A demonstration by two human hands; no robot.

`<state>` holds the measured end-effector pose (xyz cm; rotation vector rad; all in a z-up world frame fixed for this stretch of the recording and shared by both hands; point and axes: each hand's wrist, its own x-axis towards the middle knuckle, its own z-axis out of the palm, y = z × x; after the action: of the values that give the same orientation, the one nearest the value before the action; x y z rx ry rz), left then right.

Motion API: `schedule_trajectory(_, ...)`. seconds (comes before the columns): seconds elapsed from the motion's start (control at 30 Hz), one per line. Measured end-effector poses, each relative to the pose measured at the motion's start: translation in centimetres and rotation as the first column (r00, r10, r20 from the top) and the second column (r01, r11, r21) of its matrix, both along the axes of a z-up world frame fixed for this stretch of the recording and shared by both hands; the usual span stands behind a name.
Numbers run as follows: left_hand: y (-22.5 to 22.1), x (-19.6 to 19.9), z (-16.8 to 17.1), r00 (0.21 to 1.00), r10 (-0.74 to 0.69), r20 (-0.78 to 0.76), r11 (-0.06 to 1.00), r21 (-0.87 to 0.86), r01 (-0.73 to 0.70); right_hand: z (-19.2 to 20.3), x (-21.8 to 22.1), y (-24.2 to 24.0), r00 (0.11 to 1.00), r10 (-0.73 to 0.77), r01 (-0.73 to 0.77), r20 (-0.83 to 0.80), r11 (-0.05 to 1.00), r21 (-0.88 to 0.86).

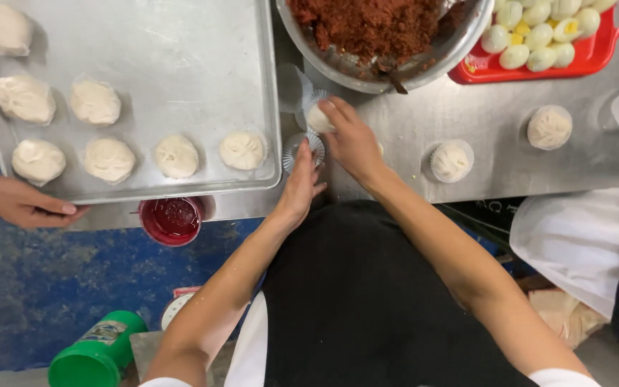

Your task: Filling dough wrappers with meat and egg and folding them into buns.

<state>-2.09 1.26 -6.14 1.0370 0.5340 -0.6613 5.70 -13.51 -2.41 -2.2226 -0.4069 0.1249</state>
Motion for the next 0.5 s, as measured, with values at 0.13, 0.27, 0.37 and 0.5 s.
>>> schedule_trajectory(0.13, 0.2, 0.1, -1.7, 0.999, 0.021, 0.038, 1.000, -0.001, -0.021, -3.6, 2.0, 1.2, 0.983, 0.080, -0.045, 0.165, 0.977, -0.209)
schedule_trajectory(0.27, -0.3, 0.0, -1.3, 0.996, 0.069, 0.062, 0.997, -0.029, -0.068, 0.3, 1.1, 0.1, 0.990, -0.038, 0.021, -0.134, 0.992, -0.126)
schedule_trajectory(0.37, -0.8, 1.2, 0.9, 0.989, 0.134, 0.069, 0.981, -0.151, -0.122, 2.5, -1.1, -0.9, 0.956, -0.043, 0.115, -0.289, 0.965, 0.238)
schedule_trajectory(0.5, -1.2, 3.2, 0.7, 0.939, 0.325, 0.112, 0.895, -0.358, -0.267, 3.1, -1.5, -1.5, 0.838, 0.113, 0.160, -0.534, 0.885, 0.438)
